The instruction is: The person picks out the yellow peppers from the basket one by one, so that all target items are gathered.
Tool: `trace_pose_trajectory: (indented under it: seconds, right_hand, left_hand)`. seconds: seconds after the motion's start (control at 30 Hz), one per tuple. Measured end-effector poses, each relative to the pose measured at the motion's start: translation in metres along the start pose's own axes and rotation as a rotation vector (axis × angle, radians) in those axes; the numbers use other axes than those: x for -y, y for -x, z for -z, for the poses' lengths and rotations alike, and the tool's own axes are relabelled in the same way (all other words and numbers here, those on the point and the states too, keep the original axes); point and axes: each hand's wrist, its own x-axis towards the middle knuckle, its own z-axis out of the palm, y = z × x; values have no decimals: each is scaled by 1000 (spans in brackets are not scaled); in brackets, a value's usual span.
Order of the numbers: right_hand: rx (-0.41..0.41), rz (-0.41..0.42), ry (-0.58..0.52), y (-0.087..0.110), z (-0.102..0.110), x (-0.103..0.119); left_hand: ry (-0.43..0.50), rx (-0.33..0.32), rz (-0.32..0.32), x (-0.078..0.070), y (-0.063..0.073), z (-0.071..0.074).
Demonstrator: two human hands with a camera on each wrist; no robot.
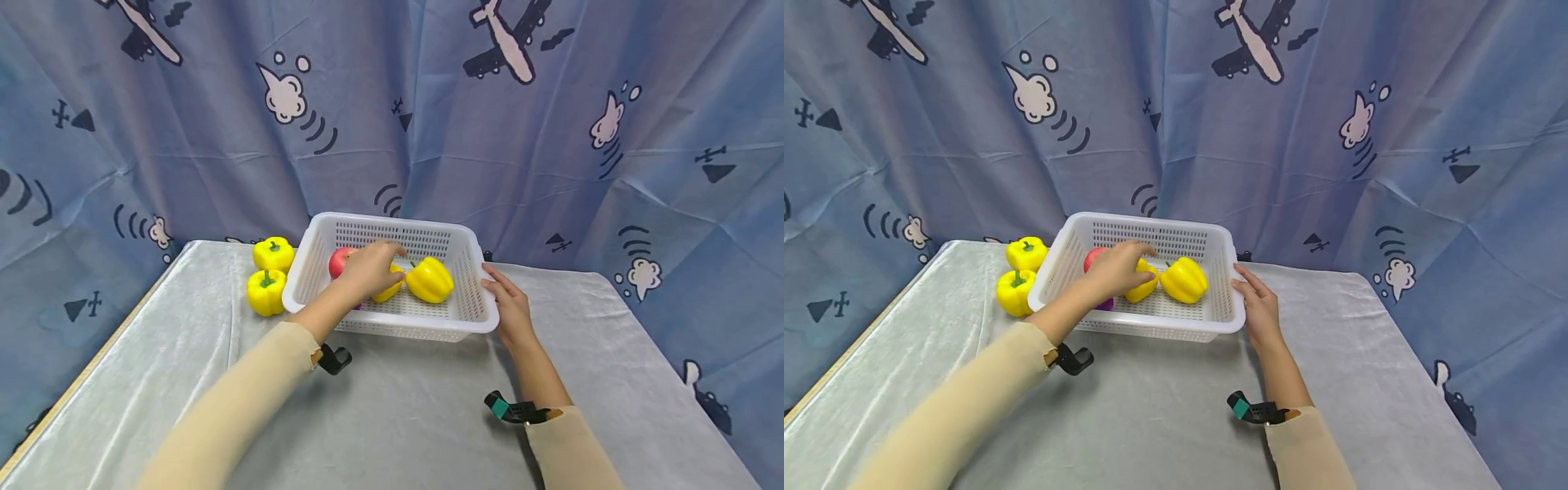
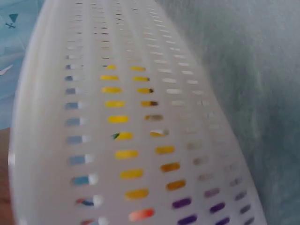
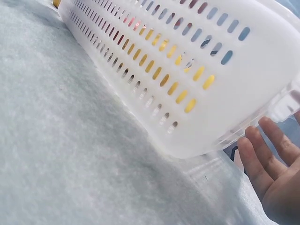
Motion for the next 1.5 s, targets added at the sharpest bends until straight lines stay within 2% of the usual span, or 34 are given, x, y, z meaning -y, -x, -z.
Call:
trace_pose_trajectory:
  seconds: [0.23, 0.4, 0.63, 0.83, 1.07, 1.33, 1.5]
  right_hand:
    - [-5, -1, -5, 0, 0, -1]
    - [8, 0, -2, 0, 1, -1]
    - [11, -9, -3, -2, 1, 0]
    - [-5, -14, -9, -1, -1, 2]
    - [3, -13, -23, -1, 0, 1]
    - [17, -7, -29, -1, 0, 0]
    - [16, -4, -24, -2, 1, -1]
  left_hand:
    - [34, -28, 12, 8, -9, -19]
    - [45, -25, 25, 14, -13, -26]
    - [6, 13, 29, 15, -14, -27]
    - [-76, 36, -16, 12, -10, -28]
    - [-93, 26, -22, 13, -8, -30]
    - [-252, 72, -17, 12, -7, -30]
    - [-213, 77, -13, 12, -6, -28]
